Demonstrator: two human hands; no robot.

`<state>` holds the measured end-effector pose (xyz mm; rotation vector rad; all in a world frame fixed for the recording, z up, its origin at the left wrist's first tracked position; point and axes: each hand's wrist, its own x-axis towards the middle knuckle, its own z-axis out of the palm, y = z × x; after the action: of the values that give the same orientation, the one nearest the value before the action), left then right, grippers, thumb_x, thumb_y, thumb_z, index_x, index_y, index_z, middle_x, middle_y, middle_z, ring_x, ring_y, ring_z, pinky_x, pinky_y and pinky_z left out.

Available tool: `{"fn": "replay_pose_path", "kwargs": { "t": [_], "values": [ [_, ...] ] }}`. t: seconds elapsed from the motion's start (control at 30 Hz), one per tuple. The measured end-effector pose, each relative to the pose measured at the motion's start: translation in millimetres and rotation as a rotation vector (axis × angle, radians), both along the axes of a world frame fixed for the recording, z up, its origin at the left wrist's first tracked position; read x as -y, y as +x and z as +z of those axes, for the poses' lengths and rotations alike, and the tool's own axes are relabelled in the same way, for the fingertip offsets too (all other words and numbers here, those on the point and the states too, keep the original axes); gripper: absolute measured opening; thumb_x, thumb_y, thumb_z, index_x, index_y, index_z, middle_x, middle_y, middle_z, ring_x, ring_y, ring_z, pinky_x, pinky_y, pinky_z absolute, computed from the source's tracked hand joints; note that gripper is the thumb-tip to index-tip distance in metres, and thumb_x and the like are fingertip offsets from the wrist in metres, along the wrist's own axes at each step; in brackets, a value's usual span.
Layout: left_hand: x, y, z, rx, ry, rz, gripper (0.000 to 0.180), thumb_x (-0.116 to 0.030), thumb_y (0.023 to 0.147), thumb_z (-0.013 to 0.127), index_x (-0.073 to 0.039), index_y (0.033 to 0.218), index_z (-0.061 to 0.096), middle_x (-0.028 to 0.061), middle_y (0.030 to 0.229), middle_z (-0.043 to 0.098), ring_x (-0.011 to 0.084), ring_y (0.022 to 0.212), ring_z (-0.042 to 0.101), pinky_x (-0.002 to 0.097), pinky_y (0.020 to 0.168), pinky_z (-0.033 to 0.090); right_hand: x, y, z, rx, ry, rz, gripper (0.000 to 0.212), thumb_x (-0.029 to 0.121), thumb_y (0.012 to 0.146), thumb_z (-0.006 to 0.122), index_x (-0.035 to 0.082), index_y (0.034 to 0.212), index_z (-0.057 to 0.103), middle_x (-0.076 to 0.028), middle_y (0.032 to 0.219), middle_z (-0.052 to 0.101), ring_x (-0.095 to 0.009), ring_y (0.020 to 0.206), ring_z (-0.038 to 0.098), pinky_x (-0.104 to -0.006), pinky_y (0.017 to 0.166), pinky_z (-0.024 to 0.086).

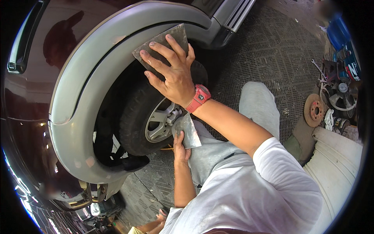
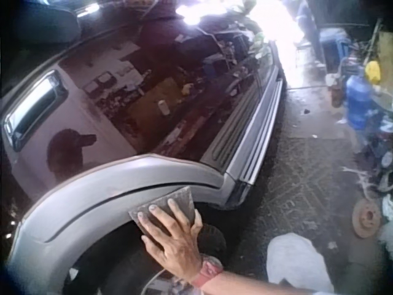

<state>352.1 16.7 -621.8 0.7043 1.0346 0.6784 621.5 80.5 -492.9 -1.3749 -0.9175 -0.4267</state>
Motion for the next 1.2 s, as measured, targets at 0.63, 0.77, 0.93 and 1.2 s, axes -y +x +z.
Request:
{"fn": "replay_pose_path", "kwargs": {
  "t": [0.63,0.77,0.93,1.2],
  "values": [
    [5.8,7.6,18.1,0.007,0.016,0.067,0.049,-0.017,0.108,0.063,-0.005,0.153,0.049,0.0125,0.133,0.070,0.0248,0.114,0.073,0.0415,0.100,0.062,91.8,10.0,-16.0,0.035,-0.043,0.284,0.048,0.030,0.091,0.076,0.015,0.137,0.069,-0.007,0.142,0.064,-0.033,0.144,0.052,-0.0535,0.118,0.033],
    [8.2,17.3,34.6,0.104,-0.003,0.026,0.050,-0.018,0.108,0.062,-0.003,0.153,0.048,0.0160,0.127,0.072,0.0297,0.108,0.076,0.0455,0.095,0.065,167.2,12.4,-84.1,-1.471,0.259,0.866,0.043,0.026,0.105,0.068,0.008,0.143,0.058,-0.009,0.141,0.064,-0.024,0.136,0.061,-0.0475,0.103,0.055],
    [3.2,43.4,69.3,0.035,-0.045,-0.254,0.055,-0.017,0.104,0.067,-0.001,0.153,0.049,0.0156,0.128,0.072,0.0273,0.106,0.076,0.0430,0.094,0.064,205.7,39.5,-97.7,-1.526,-0.232,1.053,0.046,0.021,0.107,0.069,0.006,0.148,0.054,-0.006,0.134,0.068,-0.017,0.116,0.069,-0.0421,0.094,0.060],
    [-16.2,71.0,93.4,0.179,0.152,-0.199,0.043,-0.016,0.106,0.064,-0.004,0.146,0.055,0.0147,0.125,0.073,0.0248,0.103,0.077,0.0436,0.089,0.066,218.7,57.1,-122.3,-1.141,-0.541,1.070,0.052,0.001,0.099,0.068,-0.004,0.149,0.054,-0.007,0.134,0.069,-0.014,0.125,0.062,-0.0329,0.110,0.049]
  ]
}}
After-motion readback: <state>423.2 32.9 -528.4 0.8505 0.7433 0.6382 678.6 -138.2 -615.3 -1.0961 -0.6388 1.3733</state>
